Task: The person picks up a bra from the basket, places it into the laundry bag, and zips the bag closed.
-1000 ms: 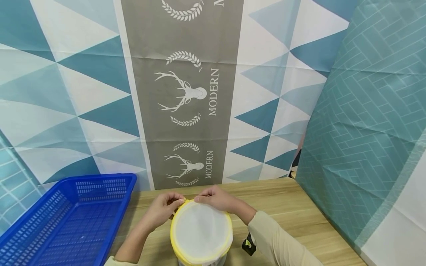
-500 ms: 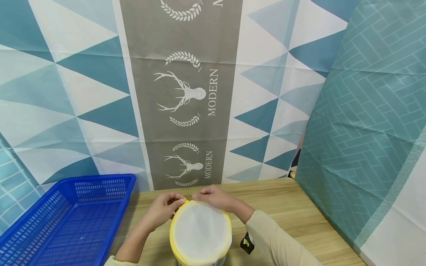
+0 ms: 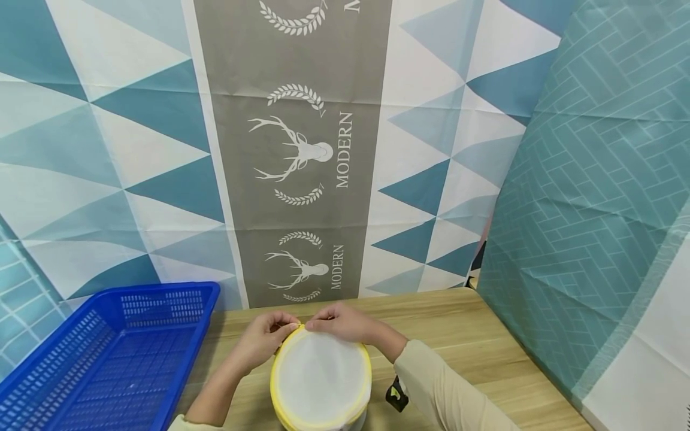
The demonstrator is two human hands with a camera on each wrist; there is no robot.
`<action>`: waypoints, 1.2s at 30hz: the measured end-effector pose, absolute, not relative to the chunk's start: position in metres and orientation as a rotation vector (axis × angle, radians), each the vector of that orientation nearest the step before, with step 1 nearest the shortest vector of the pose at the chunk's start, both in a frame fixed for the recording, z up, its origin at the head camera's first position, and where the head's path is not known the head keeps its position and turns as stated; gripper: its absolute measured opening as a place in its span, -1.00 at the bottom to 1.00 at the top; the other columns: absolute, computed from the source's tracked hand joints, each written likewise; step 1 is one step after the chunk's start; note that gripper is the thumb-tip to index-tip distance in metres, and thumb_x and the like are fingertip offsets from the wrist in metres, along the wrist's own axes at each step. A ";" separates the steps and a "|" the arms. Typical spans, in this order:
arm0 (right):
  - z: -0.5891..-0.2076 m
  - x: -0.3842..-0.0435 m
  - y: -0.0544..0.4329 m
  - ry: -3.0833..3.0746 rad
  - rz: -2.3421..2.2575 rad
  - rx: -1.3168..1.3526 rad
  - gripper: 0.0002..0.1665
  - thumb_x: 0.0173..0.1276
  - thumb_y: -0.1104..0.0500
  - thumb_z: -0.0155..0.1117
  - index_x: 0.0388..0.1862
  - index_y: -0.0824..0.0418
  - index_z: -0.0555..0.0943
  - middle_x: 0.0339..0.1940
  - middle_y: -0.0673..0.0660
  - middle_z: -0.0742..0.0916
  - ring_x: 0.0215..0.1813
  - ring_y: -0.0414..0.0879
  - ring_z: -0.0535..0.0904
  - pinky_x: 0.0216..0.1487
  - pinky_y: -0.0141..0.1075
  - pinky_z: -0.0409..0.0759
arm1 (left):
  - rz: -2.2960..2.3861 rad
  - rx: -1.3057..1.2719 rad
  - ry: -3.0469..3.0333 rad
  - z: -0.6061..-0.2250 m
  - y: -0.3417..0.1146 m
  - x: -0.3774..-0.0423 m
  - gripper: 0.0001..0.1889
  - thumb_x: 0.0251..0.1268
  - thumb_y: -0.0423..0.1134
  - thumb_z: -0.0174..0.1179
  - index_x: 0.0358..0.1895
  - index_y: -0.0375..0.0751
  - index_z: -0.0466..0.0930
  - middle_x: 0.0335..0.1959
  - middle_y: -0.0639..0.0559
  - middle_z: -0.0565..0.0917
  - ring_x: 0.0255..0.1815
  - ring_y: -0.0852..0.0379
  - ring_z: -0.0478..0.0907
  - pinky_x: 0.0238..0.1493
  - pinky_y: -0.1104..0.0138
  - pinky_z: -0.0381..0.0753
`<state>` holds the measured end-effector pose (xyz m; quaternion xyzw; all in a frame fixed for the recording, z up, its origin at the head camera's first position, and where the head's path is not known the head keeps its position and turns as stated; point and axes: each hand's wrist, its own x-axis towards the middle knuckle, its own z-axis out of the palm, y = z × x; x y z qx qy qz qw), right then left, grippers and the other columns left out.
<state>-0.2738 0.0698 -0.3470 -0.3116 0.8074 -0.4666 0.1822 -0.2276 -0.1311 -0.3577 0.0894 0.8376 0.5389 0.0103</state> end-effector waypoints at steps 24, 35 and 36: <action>-0.351 -0.273 0.076 2.305 -1.395 -0.806 -0.73 0.37 0.05 0.16 -0.18 0.17 0.71 -0.27 0.09 0.74 -0.51 -0.23 0.59 -0.48 -0.37 0.58 | 1.718 0.321 2.540 -0.361 -0.133 -0.229 -0.77 0.38 -0.25 0.04 -0.14 -0.38 0.54 -0.39 -0.06 0.61 -0.45 0.15 0.55 -0.46 0.26 0.63; -0.348 -0.273 0.072 2.309 -1.306 -0.818 -0.69 0.39 -0.04 0.11 -0.22 0.11 0.70 -0.31 -0.02 0.71 -0.45 -0.23 0.59 -0.41 -0.37 0.57 | 1.693 0.303 2.567 -0.360 -0.131 -0.229 -0.78 0.37 -0.24 0.06 -0.14 -0.36 0.55 -0.41 -0.05 0.60 -0.47 0.16 0.52 -0.50 0.32 0.58; -0.347 -0.273 0.072 2.306 -1.299 -0.828 -0.71 0.39 -0.02 0.12 -0.18 0.10 0.70 -0.26 -0.01 0.72 -0.42 -0.24 0.60 -0.38 -0.38 0.58 | 1.691 0.302 2.570 -0.360 -0.131 -0.229 -0.77 0.37 -0.23 0.06 -0.14 -0.36 0.55 -0.41 -0.05 0.60 -0.48 0.16 0.51 -0.51 0.33 0.57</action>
